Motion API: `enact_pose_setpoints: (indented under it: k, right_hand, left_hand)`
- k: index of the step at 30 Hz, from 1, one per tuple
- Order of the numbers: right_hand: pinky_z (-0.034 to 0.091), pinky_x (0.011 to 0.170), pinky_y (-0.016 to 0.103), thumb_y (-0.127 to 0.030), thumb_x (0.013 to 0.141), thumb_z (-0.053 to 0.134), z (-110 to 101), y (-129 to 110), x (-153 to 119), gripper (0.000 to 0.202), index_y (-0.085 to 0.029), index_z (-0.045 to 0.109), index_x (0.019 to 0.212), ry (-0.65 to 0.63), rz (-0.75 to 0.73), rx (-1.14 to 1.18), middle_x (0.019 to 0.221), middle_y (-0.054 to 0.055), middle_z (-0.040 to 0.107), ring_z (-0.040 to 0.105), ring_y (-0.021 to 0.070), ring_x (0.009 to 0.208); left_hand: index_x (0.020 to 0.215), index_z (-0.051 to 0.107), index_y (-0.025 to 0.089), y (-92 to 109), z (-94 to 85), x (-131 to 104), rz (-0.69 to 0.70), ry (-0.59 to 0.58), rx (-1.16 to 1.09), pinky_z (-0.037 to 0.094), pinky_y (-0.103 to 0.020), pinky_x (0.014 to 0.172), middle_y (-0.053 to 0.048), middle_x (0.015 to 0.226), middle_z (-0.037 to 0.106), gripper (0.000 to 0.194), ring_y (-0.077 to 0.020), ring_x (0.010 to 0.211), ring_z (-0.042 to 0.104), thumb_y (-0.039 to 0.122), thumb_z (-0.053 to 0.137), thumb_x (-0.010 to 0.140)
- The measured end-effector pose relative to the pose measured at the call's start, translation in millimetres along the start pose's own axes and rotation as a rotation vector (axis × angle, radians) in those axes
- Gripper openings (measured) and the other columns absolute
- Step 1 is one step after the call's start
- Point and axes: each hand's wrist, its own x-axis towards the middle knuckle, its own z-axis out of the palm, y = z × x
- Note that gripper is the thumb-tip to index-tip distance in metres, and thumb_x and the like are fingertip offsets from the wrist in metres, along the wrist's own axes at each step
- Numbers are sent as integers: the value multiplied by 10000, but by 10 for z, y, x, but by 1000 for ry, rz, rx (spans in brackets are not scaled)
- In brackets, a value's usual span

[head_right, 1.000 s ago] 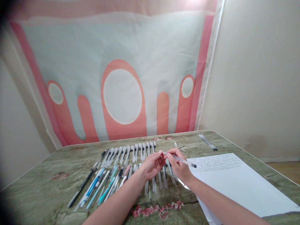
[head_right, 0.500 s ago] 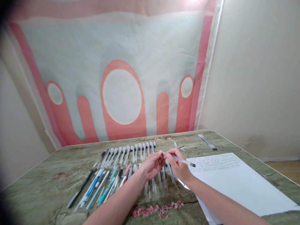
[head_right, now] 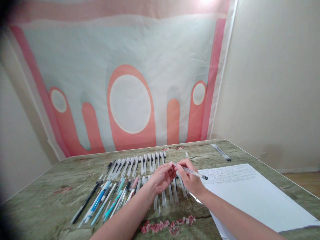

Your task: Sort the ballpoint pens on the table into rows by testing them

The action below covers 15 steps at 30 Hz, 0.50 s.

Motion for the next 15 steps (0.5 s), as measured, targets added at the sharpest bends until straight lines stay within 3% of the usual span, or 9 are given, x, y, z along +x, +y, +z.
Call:
enact_pose_setpoints:
  k: [8, 13, 15]
  right_hand:
    - [417, 642, 262, -306, 807, 443, -23, -56, 4, 133, -195, 497, 758, -4, 2, -45, 696, 7, 560, 533, 140, 669]
    - [416, 615, 249, -319, 817, 435, -21, -82, 16, 150, -195, 498, 763, -70, 37, -39, 681, -4, 552, 526, 129, 636]
    - [425, 645, 257, -331, 824, 427, -39, -87, 65, 155, -196, 503, 839, 13, 49, -17, 729, 5, 568, 538, 135, 673]
  left_hand:
    - [705, 582, 111, -21, -9, -17, 16, 4, 2, 423, -195, 677, -36, 668, 623, 139, -78, 620, 568, 233, 644, 681]
    - [704, 589, 109, -57, -7, 2, 15, 58, -3, 424, -194, 666, -36, 667, 623, 152, -81, 629, 573, 237, 661, 662]
    - [724, 598, 109, -69, -1, 18, 36, 103, 5, 424, -196, 664, -39, 672, 621, 178, -90, 651, 578, 257, 668, 654]
